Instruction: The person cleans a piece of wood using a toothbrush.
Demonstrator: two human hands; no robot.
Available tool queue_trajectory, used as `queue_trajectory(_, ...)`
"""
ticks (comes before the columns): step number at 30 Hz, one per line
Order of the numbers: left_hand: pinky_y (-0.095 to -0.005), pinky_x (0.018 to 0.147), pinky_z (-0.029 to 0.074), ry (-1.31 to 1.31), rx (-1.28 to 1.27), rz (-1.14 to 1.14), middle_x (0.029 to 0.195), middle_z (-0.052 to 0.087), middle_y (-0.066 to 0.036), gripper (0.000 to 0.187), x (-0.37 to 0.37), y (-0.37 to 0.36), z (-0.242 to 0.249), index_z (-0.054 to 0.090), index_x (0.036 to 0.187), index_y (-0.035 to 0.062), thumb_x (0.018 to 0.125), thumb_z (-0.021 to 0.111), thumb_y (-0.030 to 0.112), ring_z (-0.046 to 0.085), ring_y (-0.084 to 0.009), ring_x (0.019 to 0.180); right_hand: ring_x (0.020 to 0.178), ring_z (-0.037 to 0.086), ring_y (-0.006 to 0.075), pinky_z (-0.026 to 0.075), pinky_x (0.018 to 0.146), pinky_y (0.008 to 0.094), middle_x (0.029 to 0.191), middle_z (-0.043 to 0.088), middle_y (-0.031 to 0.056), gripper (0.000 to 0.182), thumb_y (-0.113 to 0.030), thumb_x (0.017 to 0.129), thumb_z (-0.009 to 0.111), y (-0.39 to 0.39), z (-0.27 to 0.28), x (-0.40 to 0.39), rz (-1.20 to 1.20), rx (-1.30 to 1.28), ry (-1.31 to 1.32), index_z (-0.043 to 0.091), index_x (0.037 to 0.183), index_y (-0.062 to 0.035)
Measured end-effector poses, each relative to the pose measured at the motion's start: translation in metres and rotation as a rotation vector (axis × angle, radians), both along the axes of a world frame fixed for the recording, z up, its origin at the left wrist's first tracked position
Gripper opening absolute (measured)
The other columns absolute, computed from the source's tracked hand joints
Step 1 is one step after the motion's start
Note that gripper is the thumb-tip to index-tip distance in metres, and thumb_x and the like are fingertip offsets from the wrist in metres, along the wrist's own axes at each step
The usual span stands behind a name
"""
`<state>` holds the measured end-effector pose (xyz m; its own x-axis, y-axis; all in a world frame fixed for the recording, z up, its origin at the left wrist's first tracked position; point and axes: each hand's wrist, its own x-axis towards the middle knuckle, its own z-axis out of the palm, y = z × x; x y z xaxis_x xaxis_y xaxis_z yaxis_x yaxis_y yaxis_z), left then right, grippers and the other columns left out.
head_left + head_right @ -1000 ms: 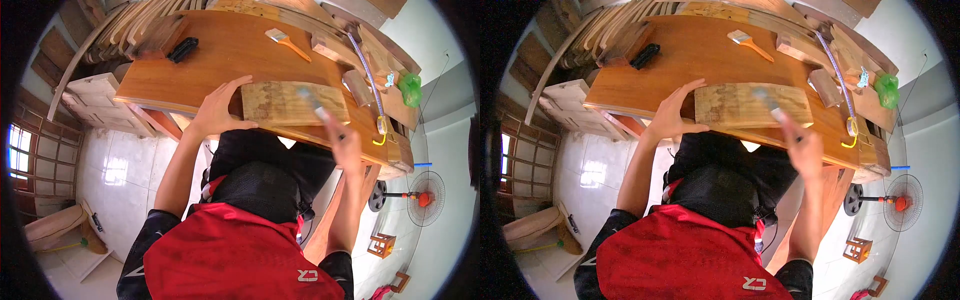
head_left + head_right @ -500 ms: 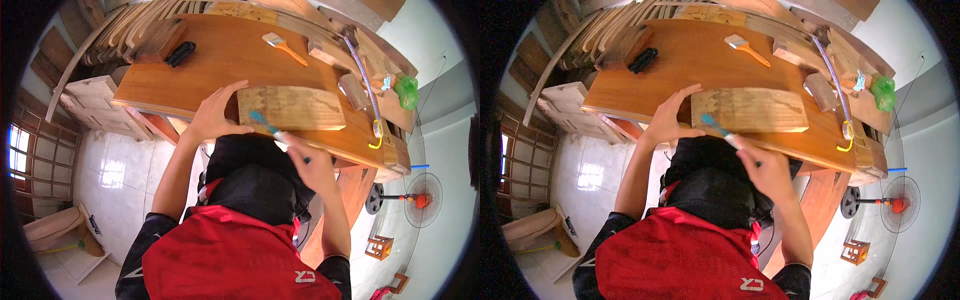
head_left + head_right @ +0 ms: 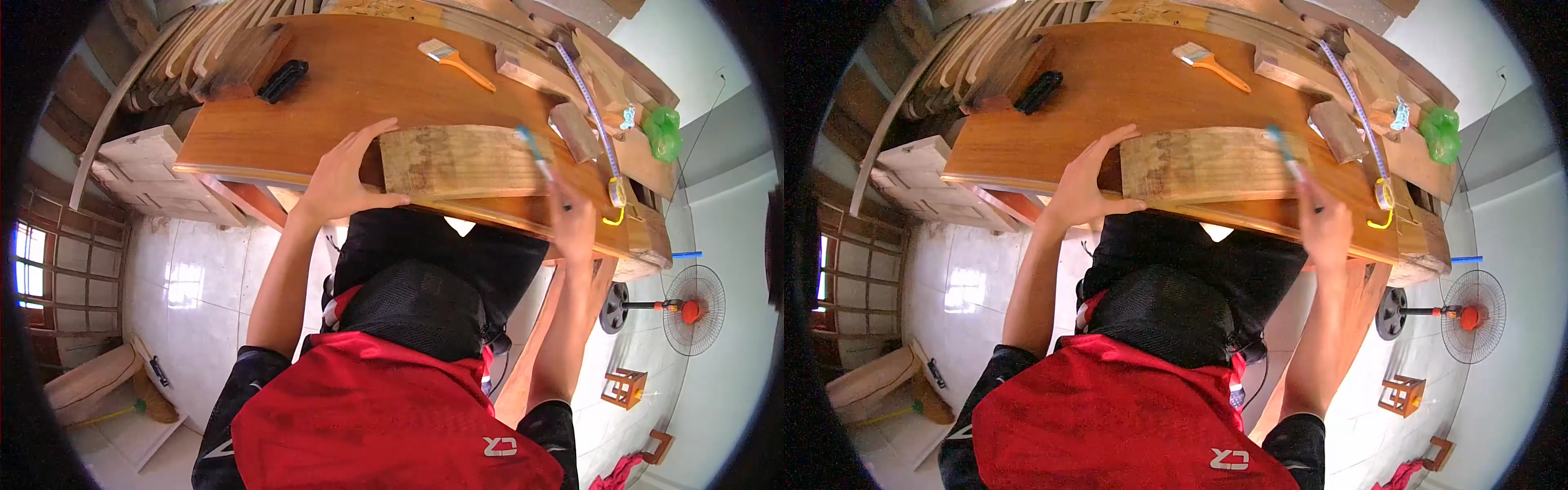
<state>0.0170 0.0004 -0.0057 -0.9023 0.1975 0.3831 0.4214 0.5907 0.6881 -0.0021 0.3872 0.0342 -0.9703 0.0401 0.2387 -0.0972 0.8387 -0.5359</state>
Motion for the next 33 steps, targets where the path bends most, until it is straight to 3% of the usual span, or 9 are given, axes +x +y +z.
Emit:
queue_trajectory(2, -0.0475, 0.123, 0.042, 0.012, 0.001, 0.002, 0.156, 0.059, -0.014, 0.108, -0.004, 0.001, 0.003, 0.048, 0.159, 0.0136, 0.068, 0.098, 0.041, 0.054, -0.037, 0.146, 0.097, 0.081, 0.0228, 0.06, 0.085, 0.0439, 0.108, 0.081, 0.0215, 0.033, -0.029, 0.109, 0.067, 0.007, 0.003, -0.003, -0.065, 0.009, -0.063, 0.077, 0.135, -0.0123)
queue_trajectory(5, -0.0475, 0.123, 0.042, 0.023, -0.013, 0.006, 0.155, 0.06, -0.014, 0.109, -0.001, 0.0, -0.001, 0.048, 0.16, 0.0139, 0.067, 0.098, 0.041, 0.055, -0.0371, 0.145, 0.122, 0.074, 0.02, 0.054, 0.107, 0.0358, 0.127, 0.077, 0.0201, 0.033, -0.024, 0.107, 0.069, -0.033, -0.006, 0.033, 0.478, -0.163, 0.007, 0.075, 0.137, -0.0106)
queue_trajectory(8, -0.0476, 0.123, 0.042, 0.015, -0.009, 0.014, 0.154, 0.061, -0.014, 0.109, -0.002, 0.001, 0.002, 0.047, 0.16, 0.0136, 0.067, 0.098, 0.041, 0.056, -0.0373, 0.144, 0.107, 0.078, 0.0188, 0.059, 0.094, 0.0376, 0.116, 0.079, 0.023, 0.033, -0.026, 0.108, 0.069, -0.007, -0.008, 0.012, 0.359, -0.093, 0.069, 0.075, 0.136, -0.0108)
queue_trajectory(12, -0.0471, 0.123, 0.042, 0.028, -0.01, 0.003, 0.154, 0.061, -0.014, 0.109, -0.003, 0.002, 0.003, 0.047, 0.16, 0.0132, 0.068, 0.098, 0.04, 0.056, -0.0373, 0.144, 0.074, 0.079, 0.0376, 0.061, 0.067, 0.0445, 0.094, 0.075, 0.0267, 0.034, -0.032, 0.105, 0.072, -0.001, -0.016, 0.005, 0.087, 0.166, 0.089, 0.078, 0.132, -0.013)
queue_trajectory(16, -0.0466, 0.123, 0.042, 0.045, 0.002, 0.005, 0.154, 0.061, -0.014, 0.108, -0.002, 0.001, 0.001, 0.047, 0.16, 0.0131, 0.068, 0.098, 0.039, 0.055, -0.0374, 0.145, 0.09, 0.076, 0.0445, 0.061, 0.077, 0.0465, 0.099, 0.078, 0.0226, 0.031, -0.031, 0.105, 0.072, -0.026, -0.028, 0.029, 0.434, -0.092, 0.26, 0.08, 0.131, -0.0174)
queue_trajectory(22, -0.0459, 0.123, 0.042, 0.031, -0.006, 0.0, 0.154, 0.061, -0.015, 0.109, -0.004, -0.001, 0.0, 0.047, 0.16, 0.0128, 0.067, 0.098, 0.038, 0.055, -0.0371, 0.145, 0.08, 0.076, 0.04, 0.058, 0.07, 0.0489, 0.098, 0.078, 0.0207, 0.032, -0.032, 0.105, 0.07, -0.047, 0.01, 0.039, 0.009, 0.163, 0.011, 0.079, 0.131, -0.0161)
queue_trajectory(24, -0.0455, 0.123, 0.042, -0.021, 0.034, -0.009, 0.155, 0.06, -0.015, 0.109, 0.003, 0.001, 0.001, 0.048, 0.16, 0.0126, 0.067, 0.098, 0.037, 0.055, -0.0369, 0.146, 0.076, 0.075, 0.0414, 0.059, 0.068, 0.0504, 0.091, 0.078, 0.0205, 0.031, -0.034, 0.105, 0.069, -0.078, -0.013, 0.058, 0.375, 0.03, 0.225, 0.08, 0.13, -0.0178)
queue_trajectory(30, -0.0452, 0.122, 0.042, -0.023, 0.013, -0.002, 0.155, 0.06, -0.015, 0.108, 0.001, 0.0, 0.004, 0.049, 0.159, 0.0116, 0.067, 0.099, 0.035, 0.055, -0.0361, 0.145, 0.076, 0.076, 0.0416, 0.059, 0.064, 0.0565, 0.082, 0.075, 0.0235, 0.034, -0.043, 0.107, 0.063, -0.031, -0.003, -0.002, -0.139, 0.231, 0.106, 0.079, 0.131, -0.0255)
queue_trajectory(33, -0.0453, 0.122, 0.042, 0.003, 0.028, 0.001, 0.156, 0.06, -0.015, 0.108, -0.005, -0.001, 0.009, 0.049, 0.159, 0.0114, 0.066, 0.099, 0.035, 0.055, -0.0362, 0.145, 0.077, 0.073, 0.0475, 0.058, 0.066, 0.0561, 0.084, 0.075, 0.0243, 0.033, -0.044, 0.107, 0.064, -0.049, -0.015, 0.026, 0.098, 0.275, 0.229, 0.077, 0.134, -0.0313)
